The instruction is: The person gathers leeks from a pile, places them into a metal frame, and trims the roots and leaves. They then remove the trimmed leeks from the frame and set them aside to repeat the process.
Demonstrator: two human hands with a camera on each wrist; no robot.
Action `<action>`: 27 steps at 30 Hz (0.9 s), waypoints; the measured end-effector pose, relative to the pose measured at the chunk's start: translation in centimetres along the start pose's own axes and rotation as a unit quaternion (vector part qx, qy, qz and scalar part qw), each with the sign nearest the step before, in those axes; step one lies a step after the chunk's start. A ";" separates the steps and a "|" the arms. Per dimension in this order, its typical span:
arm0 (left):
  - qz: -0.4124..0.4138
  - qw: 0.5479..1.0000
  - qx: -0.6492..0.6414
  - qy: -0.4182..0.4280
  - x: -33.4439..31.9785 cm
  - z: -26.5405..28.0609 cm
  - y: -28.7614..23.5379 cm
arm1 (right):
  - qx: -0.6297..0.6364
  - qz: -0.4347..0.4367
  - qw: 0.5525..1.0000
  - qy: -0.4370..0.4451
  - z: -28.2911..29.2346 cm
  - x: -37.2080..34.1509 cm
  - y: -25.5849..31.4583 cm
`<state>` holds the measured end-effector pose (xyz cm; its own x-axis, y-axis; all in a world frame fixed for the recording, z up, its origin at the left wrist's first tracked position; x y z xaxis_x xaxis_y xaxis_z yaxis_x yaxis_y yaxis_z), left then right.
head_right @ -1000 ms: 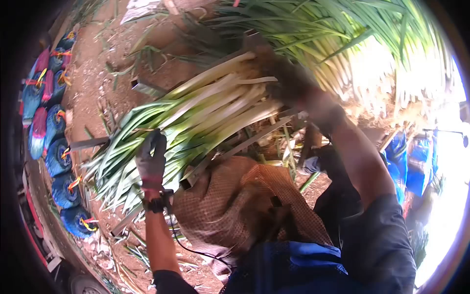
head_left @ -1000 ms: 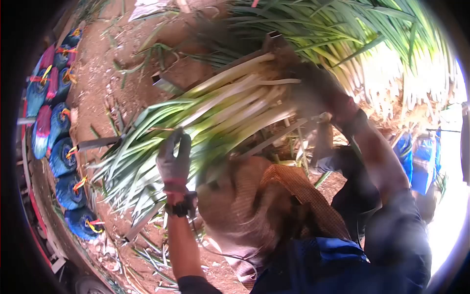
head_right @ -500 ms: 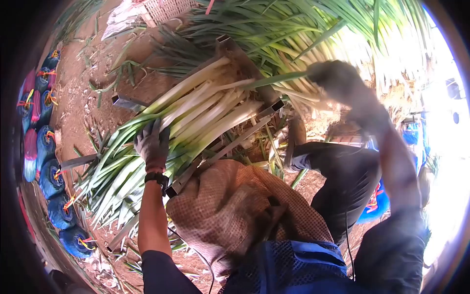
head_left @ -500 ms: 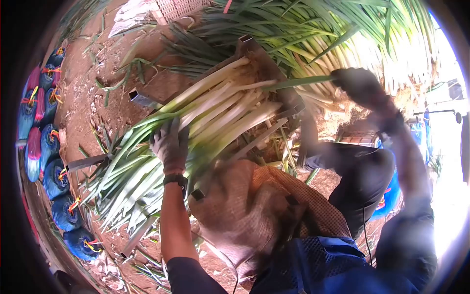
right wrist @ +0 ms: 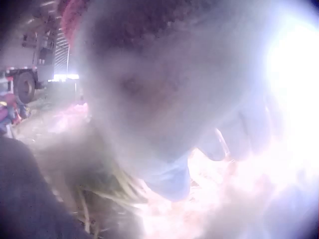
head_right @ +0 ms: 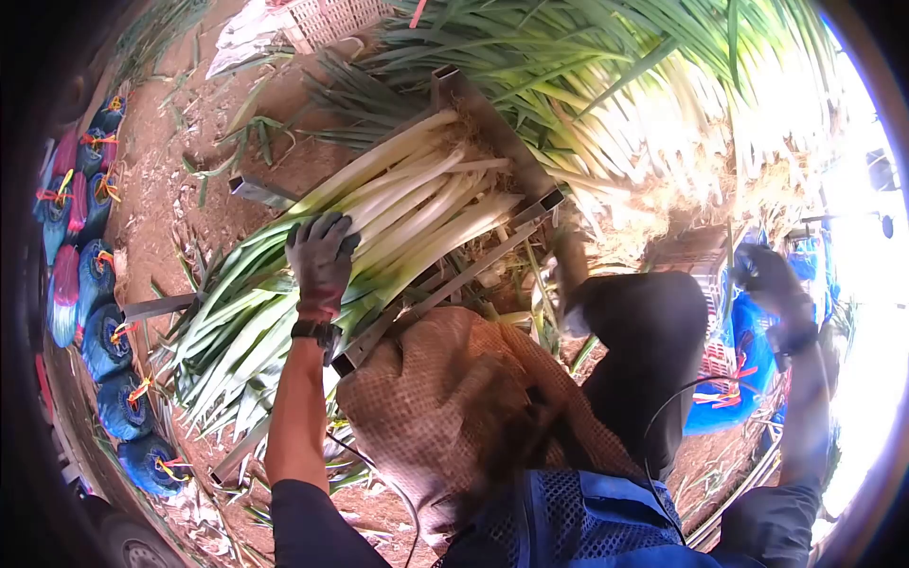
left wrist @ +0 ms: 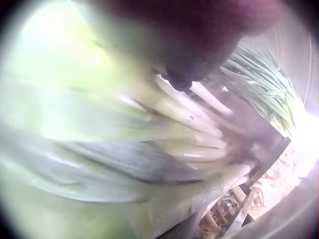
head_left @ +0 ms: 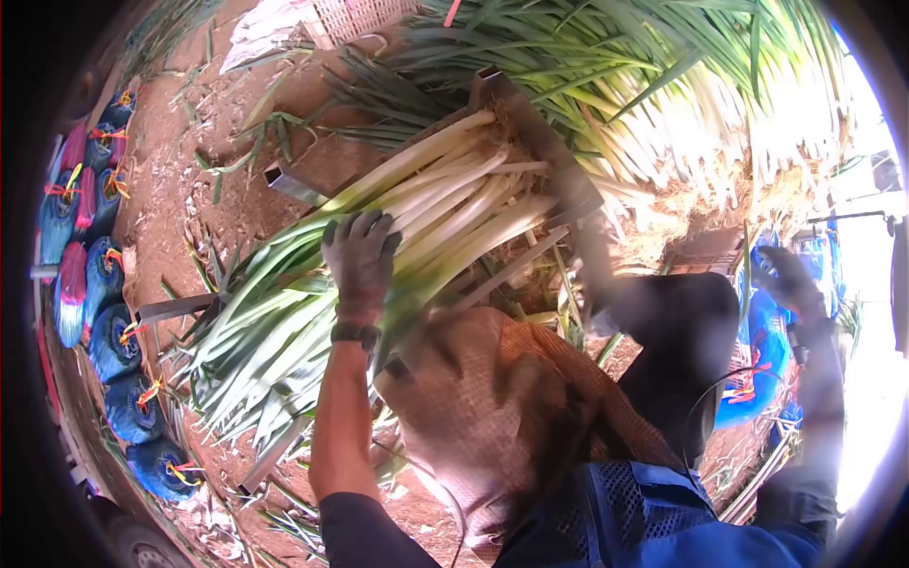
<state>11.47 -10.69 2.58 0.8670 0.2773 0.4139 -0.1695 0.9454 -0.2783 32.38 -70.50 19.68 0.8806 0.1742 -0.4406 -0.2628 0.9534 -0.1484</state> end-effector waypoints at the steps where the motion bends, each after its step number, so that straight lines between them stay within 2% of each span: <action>1: -0.024 1.000 -0.014 0.007 0.9 -0.5 -1.0 | 0.053 0.010 0.998 0.030 -1.9 0.3 2.1; 3: 0.015 0.998 -0.005 0.059 1.7 -4.1 0.7 | 0.079 0.138 0.984 0.077 -5.5 1.7 7.4; 5: 0.015 0.998 0.012 0.063 1.8 -4.7 1.0 | 0.090 0.227 0.966 0.090 -8.8 3.2 11.9; 7: 0.004 0.992 0.053 0.119 2.0 -5.8 0.9 | 0.020 0.279 0.947 0.160 -14.8 7.4 15.4; 8: 0.009 0.991 0.058 0.124 2.2 -6.1 0.9 | 0.391 0.303 0.855 0.154 -13.9 6.6 17.8; 10: 0.018 0.988 0.074 0.136 2.3 -6.5 1.1 | 0.493 0.279 0.814 0.127 -17.2 10.1 20.8; 11: -0.002 0.988 0.086 0.131 2.3 -6.8 0.9 | 0.241 0.260 0.926 0.125 -21.8 14.2 22.4; 15: 0.016 0.977 0.128 0.169 1.7 -8.6 2.2 | 0.339 0.242 0.906 0.082 -31.3 20.8 28.1; 19: 0.005 0.974 0.134 0.182 1.9 -9.2 2.2 | 0.349 0.190 0.916 -0.048 -33.1 24.6 31.1; 20: 0.004 0.973 0.125 0.196 1.9 -9.3 2.0 | 0.277 0.088 0.954 0.076 -33.7 25.3 31.8; 21: 0.008 0.968 0.143 0.208 2.0 -9.4 1.9 | 0.255 0.050 0.961 0.090 -36.1 26.3 32.8; 22: 0.001 0.965 0.158 0.211 1.8 -9.6 2.0 | 0.257 0.053 0.963 0.062 -36.8 26.7 33.6; 23: -0.002 0.962 0.174 0.211 1.7 -9.6 2.4 | 0.256 0.061 0.964 0.032 -36.8 27.0 33.8; 26: -0.021 0.962 0.168 0.213 1.8 -9.8 2.0 | 0.304 0.029 0.950 0.068 -34.6 27.7 30.9; 27: -0.020 0.963 0.167 0.213 1.8 -9.7 2.0 | 0.282 0.052 0.956 0.064 -34.5 28.0 31.3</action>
<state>17.28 -9.92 -5.65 0.9773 0.2117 0.0065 -0.2117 0.9758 0.0539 35.23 -44.33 -27.88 0.7971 0.2772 -0.5365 -0.0603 0.9205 0.3860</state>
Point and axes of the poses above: each hand's wrist, its own x-axis towards the middle knuckle, its own z-axis out of the back of the hand, y = z × x, the point moved 10 cm from there along x, towards the middle knuckle, and after that the axes turned 1 degree about -x, right-handed, at the moved point
